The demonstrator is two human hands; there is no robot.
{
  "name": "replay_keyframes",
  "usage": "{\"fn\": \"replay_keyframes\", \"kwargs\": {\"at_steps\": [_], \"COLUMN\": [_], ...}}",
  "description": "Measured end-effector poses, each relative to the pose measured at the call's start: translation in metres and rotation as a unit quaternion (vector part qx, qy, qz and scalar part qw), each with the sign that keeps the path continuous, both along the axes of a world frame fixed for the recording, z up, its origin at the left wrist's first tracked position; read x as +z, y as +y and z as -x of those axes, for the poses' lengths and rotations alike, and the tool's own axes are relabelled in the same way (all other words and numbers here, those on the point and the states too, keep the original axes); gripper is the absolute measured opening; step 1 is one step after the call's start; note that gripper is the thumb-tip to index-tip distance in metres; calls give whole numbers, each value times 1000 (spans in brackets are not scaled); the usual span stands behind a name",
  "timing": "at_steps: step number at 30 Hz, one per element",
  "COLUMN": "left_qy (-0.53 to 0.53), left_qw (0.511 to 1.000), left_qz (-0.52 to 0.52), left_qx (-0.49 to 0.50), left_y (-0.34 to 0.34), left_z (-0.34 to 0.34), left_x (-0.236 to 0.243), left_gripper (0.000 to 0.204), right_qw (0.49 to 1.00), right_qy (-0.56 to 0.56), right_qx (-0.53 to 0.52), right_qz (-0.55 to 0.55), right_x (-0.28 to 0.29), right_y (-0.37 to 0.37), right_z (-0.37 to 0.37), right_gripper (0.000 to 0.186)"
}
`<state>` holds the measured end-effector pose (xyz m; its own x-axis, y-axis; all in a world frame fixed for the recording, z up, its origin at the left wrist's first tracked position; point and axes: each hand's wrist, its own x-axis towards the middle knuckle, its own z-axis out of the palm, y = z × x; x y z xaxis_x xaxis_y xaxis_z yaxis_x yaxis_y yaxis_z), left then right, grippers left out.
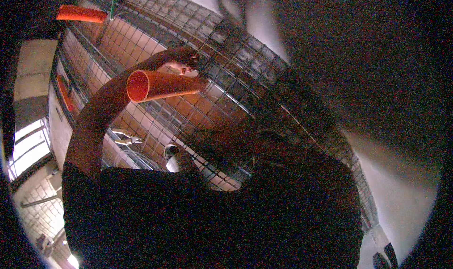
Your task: The recorder uses wire to secure an orange PVC pipe to a wire mesh floor grid for concrete reinforcement.
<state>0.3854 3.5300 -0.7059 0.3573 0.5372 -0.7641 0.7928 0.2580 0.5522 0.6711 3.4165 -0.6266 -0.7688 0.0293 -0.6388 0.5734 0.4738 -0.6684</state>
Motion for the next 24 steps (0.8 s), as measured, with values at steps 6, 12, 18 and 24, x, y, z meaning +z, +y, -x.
{"fn": "replay_keyframes", "kwargs": {"at_steps": [6, 12, 18, 24], "left_qy": [-18, -55, -43, 0], "left_qw": [1000, 893, 893, 824], "left_qz": [18, -359, -343, -351], "left_qx": [-5, -266, -288, -445], "left_y": [1, 0, -17, -7], "left_z": [-2, 24, 23, 9], "left_x": [32, 15, 13, 33], "left_gripper": [14, 25, 41, 41], "right_qw": [898, 964, 907, 914], "right_qy": [311, 127, 358, 349], "right_qx": [-256, -220, -45, -62], "right_qz": [-178, -79, -216, -198], "right_x": [-63, -108, -105, -132], "right_y": [-19, -51, -59, -66], "right_z": [-55, -31, -30, -39], "right_gripper": [24, 30, 25, 15]}}
